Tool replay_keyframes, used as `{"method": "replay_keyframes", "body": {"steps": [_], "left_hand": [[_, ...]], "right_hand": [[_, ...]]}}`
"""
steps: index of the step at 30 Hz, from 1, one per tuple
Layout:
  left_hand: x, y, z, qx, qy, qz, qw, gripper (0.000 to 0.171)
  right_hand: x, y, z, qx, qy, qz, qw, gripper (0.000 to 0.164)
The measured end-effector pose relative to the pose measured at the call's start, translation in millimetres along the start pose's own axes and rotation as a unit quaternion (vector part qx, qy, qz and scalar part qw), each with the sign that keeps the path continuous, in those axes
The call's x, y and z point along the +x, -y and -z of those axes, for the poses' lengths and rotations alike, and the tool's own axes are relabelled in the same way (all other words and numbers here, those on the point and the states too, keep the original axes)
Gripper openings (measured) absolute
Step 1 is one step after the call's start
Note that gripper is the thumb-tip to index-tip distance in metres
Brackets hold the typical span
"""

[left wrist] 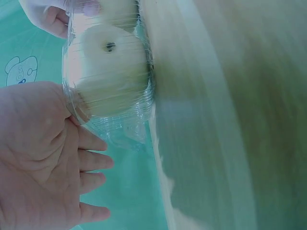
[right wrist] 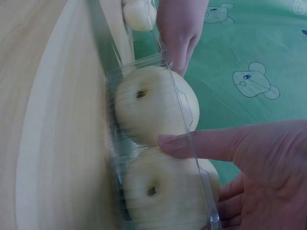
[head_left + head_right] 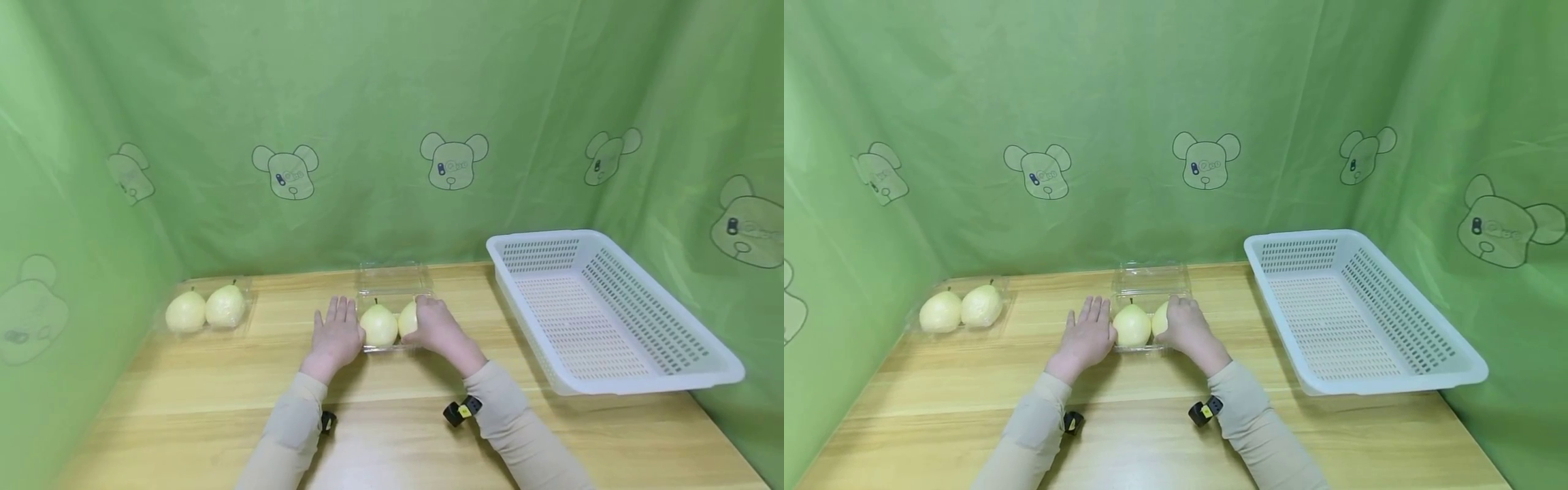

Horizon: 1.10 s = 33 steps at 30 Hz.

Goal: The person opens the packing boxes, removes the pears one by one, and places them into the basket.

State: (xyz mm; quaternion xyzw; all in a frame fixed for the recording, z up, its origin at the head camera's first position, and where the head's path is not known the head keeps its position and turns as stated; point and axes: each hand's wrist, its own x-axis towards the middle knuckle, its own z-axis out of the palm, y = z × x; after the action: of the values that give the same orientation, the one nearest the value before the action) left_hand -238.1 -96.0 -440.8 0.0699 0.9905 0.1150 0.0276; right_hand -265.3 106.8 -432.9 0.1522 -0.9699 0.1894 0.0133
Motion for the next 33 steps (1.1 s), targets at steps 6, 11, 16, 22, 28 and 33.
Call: {"method": "replay_keyframes", "body": {"steps": [6,11,16,22,28,33], "left_hand": [[-1.8,0.9,0.0,0.004,-0.005,0.001,1.0,0.059],[-2.8,0.7,-1.6,0.0,-0.007,0.001,1.0,0.059],[-2.9,0.1,-2.7,0.002,-0.009,0.001,1.0,0.059],[-2.0,0.4,-2.7,-0.002,-0.009,0.006,0.9999,0.06],[-2.5,0.0,-1.3,-0.007,-0.005,0.013,0.9999,0.061],[-2.2,0.2,-1.6,-0.009,-0.01,0.015,0.9998,0.061]], "right_hand": [[1.9,1.3,-0.8,-0.03,0.008,-0.008,0.999,0.094],[3.4,2.3,-2.5,-0.065,0.028,-0.023,0.997,0.094],[5.0,1.9,-4.0,-0.076,0.029,-0.021,0.996,0.095],[6.6,0.0,-4.5,-0.064,0.019,-0.004,0.998,0.096],[6.4,0.1,-1.6,-0.038,0.017,0.004,0.999,0.094],[7.4,-1.3,0.8,-0.019,0.009,0.014,1.0,0.091]]}}
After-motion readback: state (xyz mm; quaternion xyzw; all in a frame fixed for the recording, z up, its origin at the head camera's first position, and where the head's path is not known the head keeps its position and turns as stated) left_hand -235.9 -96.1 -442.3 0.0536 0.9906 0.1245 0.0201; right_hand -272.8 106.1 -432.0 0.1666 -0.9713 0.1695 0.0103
